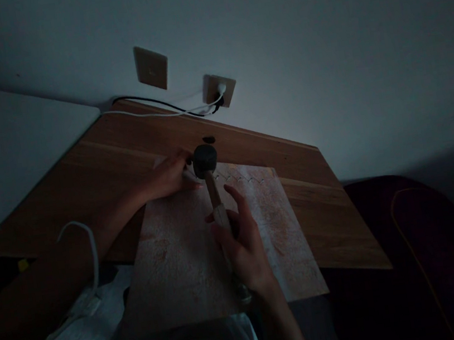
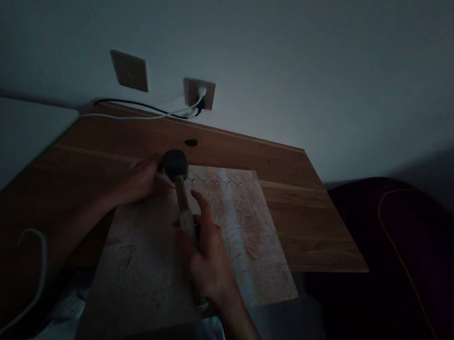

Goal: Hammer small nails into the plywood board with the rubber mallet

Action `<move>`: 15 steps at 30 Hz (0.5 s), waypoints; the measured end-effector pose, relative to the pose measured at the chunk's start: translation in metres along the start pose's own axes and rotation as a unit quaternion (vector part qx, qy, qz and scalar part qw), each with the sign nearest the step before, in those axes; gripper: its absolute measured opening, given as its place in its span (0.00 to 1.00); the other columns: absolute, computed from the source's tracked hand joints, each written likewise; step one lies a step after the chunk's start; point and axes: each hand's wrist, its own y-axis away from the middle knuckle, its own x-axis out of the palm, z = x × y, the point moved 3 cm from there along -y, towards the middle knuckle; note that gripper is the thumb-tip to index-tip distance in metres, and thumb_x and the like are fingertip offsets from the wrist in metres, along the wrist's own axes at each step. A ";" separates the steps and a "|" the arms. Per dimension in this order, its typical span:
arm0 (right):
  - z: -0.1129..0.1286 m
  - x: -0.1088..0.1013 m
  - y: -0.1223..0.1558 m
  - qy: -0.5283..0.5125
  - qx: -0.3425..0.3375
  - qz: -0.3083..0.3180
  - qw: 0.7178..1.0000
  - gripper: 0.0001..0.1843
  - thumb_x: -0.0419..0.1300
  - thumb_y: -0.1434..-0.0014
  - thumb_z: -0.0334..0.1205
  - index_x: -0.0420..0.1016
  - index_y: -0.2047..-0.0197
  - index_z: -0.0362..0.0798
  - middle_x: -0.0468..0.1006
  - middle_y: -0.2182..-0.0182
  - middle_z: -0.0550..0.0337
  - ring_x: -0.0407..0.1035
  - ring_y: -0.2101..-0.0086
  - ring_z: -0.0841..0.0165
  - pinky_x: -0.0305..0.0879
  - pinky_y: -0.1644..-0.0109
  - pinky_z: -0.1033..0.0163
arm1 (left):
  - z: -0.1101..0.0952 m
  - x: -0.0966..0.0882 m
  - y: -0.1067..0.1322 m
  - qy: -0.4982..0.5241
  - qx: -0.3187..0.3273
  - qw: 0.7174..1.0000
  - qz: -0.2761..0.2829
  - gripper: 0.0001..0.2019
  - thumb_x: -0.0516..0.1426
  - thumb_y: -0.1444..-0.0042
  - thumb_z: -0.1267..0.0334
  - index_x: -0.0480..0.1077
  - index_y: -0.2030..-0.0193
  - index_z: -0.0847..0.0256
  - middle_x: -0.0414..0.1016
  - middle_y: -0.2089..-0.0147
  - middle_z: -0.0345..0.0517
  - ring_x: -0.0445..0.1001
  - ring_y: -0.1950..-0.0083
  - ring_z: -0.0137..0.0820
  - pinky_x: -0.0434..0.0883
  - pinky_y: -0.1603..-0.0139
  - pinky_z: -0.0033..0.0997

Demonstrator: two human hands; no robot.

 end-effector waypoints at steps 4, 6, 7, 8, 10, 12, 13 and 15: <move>0.002 0.000 0.000 0.000 -0.013 -0.005 1.000 0.38 0.63 0.32 0.40 0.58 0.23 0.61 0.83 0.57 0.60 0.72 0.69 0.67 0.68 0.65 0.61 | 0.001 0.001 0.000 0.027 0.001 0.999 -0.020 0.39 0.75 0.56 0.47 0.67 0.41 0.57 0.74 0.43 0.55 0.78 0.50 0.45 0.76 0.50 0.45; 0.002 -0.003 0.000 -0.011 0.009 0.002 1.000 0.40 0.64 0.33 0.39 0.57 0.23 0.60 0.83 0.57 0.60 0.71 0.71 0.69 0.67 0.67 0.62 | 0.002 -0.001 -0.001 0.037 -0.011 0.999 -0.028 0.43 0.75 0.58 0.46 0.65 0.38 0.58 0.74 0.43 0.56 0.77 0.48 0.47 0.76 0.49 0.47; 0.003 -0.006 0.001 -0.020 0.019 0.000 1.000 0.41 0.65 0.34 0.39 0.56 0.22 0.60 0.84 0.57 0.60 0.70 0.72 0.69 0.67 0.69 0.63 | 0.002 -0.004 -0.001 0.037 -0.020 0.999 -0.032 0.44 0.75 0.57 0.46 0.63 0.38 0.58 0.74 0.44 0.56 0.77 0.48 0.47 0.76 0.49 0.47; 0.004 -0.009 0.002 -0.029 0.023 -0.007 0.999 0.42 0.65 0.34 0.39 0.55 0.22 0.60 0.84 0.57 0.60 0.70 0.73 0.70 0.66 0.70 0.64 | 0.000 -0.006 0.000 0.032 -0.027 0.998 -0.036 0.42 0.74 0.55 0.47 0.63 0.37 0.58 0.74 0.45 0.54 0.77 0.48 0.46 0.76 0.49 0.47; 0.009 -0.020 0.006 -0.045 0.014 -0.041 0.998 0.41 0.66 0.35 0.40 0.56 0.23 0.60 0.84 0.58 0.60 0.68 0.75 0.72 0.65 0.73 0.65 | -0.009 -0.010 0.001 0.016 -0.019 0.999 -0.048 0.32 0.70 0.48 0.51 0.65 0.40 0.58 0.75 0.47 0.51 0.77 0.49 0.43 0.76 0.48 0.44; 0.015 -0.033 0.010 -0.055 -0.001 -0.083 0.995 0.40 0.66 0.35 0.41 0.56 0.24 0.59 0.84 0.58 0.60 0.67 0.77 0.73 0.64 0.75 0.66 | -0.028 -0.010 0.005 0.003 0.031 0.998 -0.049 0.20 0.64 0.40 0.60 0.68 0.43 0.58 0.76 0.48 0.48 0.78 0.50 0.38 0.75 0.47 0.41; 0.017 -0.040 0.012 -0.058 -0.005 -0.103 0.993 0.40 0.66 0.35 0.41 0.57 0.24 0.59 0.84 0.59 0.60 0.66 0.78 0.74 0.64 0.75 0.66 | -0.041 -0.007 0.008 0.000 0.071 0.997 -0.038 0.16 0.61 0.38 0.66 0.69 0.44 0.57 0.77 0.48 0.48 0.78 0.50 0.37 0.75 0.47 0.39; 0.020 -0.052 0.015 -0.061 -0.003 -0.137 0.989 0.41 0.67 0.37 0.42 0.57 0.25 0.57 0.84 0.59 0.60 0.65 0.79 0.74 0.63 0.77 0.67 | -0.072 0.006 0.016 -0.002 0.171 0.985 0.012 0.16 0.56 0.35 0.74 0.70 0.43 0.57 0.79 0.49 0.46 0.79 0.50 0.34 0.75 0.47 0.36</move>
